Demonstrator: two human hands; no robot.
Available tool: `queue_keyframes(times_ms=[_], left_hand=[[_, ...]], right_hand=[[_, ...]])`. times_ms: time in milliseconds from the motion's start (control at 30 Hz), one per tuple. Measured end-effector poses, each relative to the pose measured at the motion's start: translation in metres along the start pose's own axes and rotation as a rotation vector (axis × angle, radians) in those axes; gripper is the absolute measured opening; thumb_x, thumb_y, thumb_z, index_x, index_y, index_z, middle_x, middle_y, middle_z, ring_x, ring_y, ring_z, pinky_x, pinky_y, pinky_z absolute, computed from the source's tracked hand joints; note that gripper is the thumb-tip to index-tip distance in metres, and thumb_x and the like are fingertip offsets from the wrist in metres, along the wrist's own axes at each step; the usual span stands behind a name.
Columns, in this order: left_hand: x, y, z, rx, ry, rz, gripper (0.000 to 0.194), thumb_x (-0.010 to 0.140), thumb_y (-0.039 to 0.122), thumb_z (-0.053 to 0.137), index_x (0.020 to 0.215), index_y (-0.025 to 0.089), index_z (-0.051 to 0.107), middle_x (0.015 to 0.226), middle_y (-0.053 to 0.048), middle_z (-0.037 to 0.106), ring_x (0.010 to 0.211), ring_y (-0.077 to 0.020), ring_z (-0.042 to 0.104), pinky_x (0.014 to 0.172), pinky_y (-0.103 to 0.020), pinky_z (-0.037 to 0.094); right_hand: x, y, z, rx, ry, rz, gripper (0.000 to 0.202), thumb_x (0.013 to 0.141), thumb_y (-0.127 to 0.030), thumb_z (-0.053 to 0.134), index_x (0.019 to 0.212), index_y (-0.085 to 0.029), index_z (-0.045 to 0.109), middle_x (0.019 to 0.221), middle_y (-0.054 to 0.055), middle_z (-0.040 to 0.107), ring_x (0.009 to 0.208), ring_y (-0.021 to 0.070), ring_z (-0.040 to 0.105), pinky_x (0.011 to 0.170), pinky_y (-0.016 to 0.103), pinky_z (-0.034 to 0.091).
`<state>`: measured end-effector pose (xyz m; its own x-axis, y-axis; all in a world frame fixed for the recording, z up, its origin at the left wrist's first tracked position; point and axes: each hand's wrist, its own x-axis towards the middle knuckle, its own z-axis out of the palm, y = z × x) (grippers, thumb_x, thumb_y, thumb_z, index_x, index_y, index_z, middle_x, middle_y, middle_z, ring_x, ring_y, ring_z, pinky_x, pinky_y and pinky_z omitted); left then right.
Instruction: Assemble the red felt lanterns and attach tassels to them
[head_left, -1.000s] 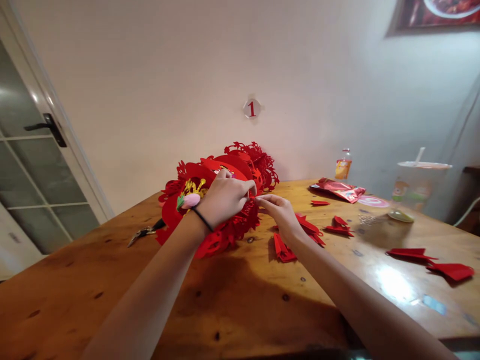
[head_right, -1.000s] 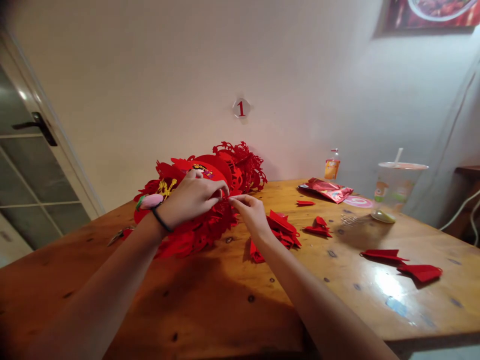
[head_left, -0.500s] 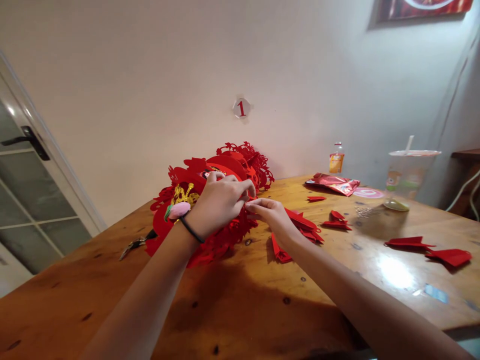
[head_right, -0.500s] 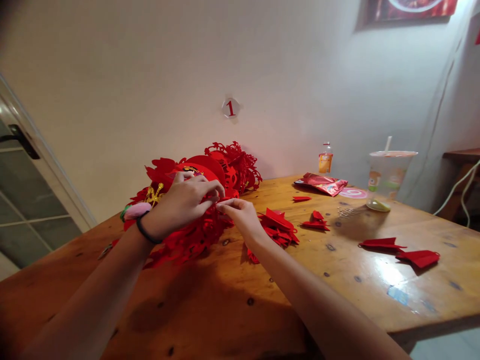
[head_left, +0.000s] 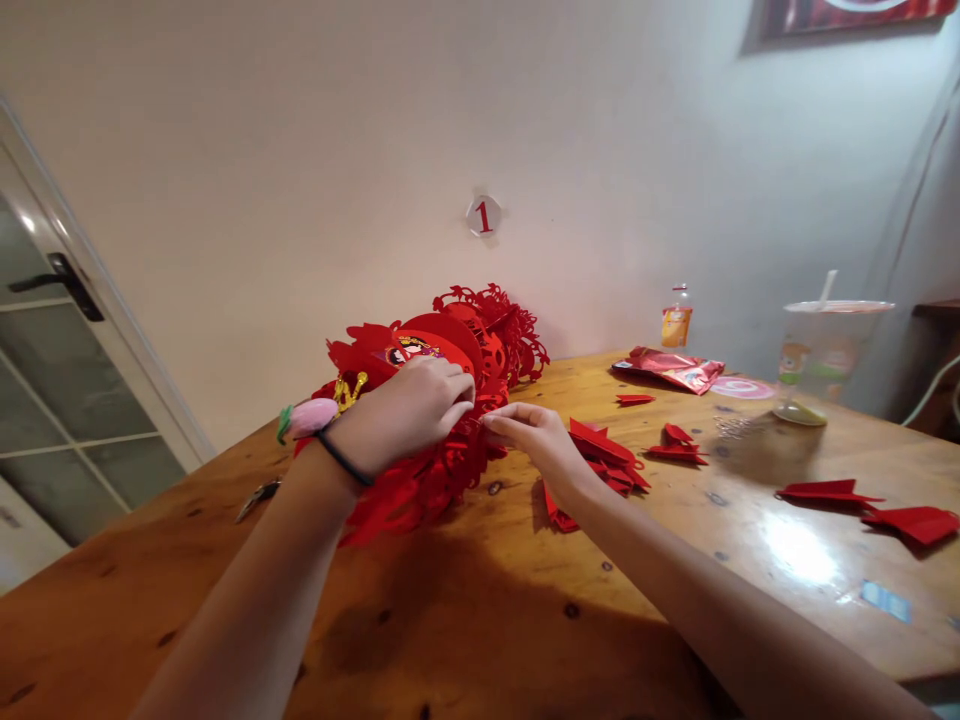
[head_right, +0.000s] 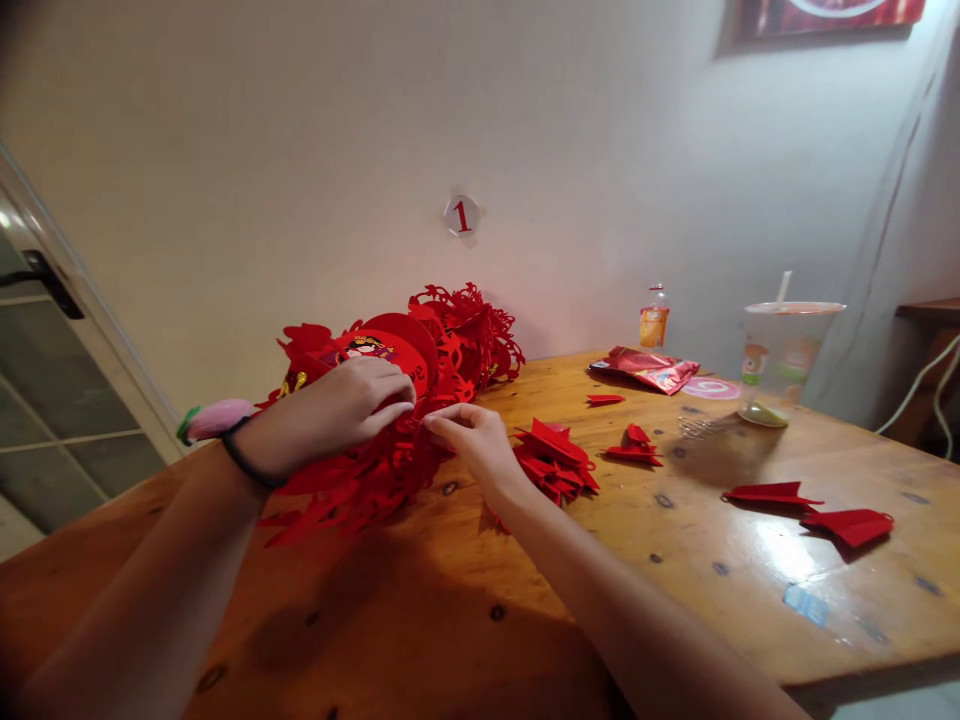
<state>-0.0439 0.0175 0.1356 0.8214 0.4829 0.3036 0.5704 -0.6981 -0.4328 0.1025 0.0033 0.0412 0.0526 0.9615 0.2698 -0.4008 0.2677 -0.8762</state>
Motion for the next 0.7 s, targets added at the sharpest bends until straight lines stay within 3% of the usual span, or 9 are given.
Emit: queue_keyframes(times_ms=[267,500,700], left_hand=[[0.0008,0.0050,0.0059,0.039,0.044,0.123,0.015,0.085,0.018,0.044,0.081,0.014,0.057,0.080,-0.007,0.062,0.078,-0.0186,0.056,0.080,-0.034,0.038],[0.0008,0.0073,0.0070,-0.029,0.116,0.119,0.013,0.081,0.009,0.044,0.078,0.015,0.054,0.076,-0.005,0.061,0.074,-0.0167,0.054,0.077,-0.030,0.039],[0.0010,0.0105,0.0053,-0.097,0.109,0.123,0.016,0.077,0.003,0.045,0.081,0.015,0.054,0.076,-0.004,0.061,0.075,-0.0160,0.055,0.077,-0.030,0.039]], right_hand=[[-0.0015,-0.0027,-0.0036,-0.070,0.025,-0.005,0.015,0.057,-0.029,0.073,0.063,-0.017,0.068,0.069,0.001,0.067,0.069,0.0145,0.061,0.076,0.031,0.045],[-0.0005,-0.0034,-0.0061,-0.059,0.014,-0.004,0.016,0.057,-0.029,0.073,0.064,-0.016,0.068,0.069,0.002,0.066,0.069,0.0142,0.059,0.077,0.032,0.043],[-0.0014,-0.0055,-0.0053,-0.046,0.007,0.011,0.015,0.055,-0.028,0.074,0.061,-0.016,0.067,0.066,0.000,0.064,0.067,0.0117,0.057,0.076,0.030,0.043]])
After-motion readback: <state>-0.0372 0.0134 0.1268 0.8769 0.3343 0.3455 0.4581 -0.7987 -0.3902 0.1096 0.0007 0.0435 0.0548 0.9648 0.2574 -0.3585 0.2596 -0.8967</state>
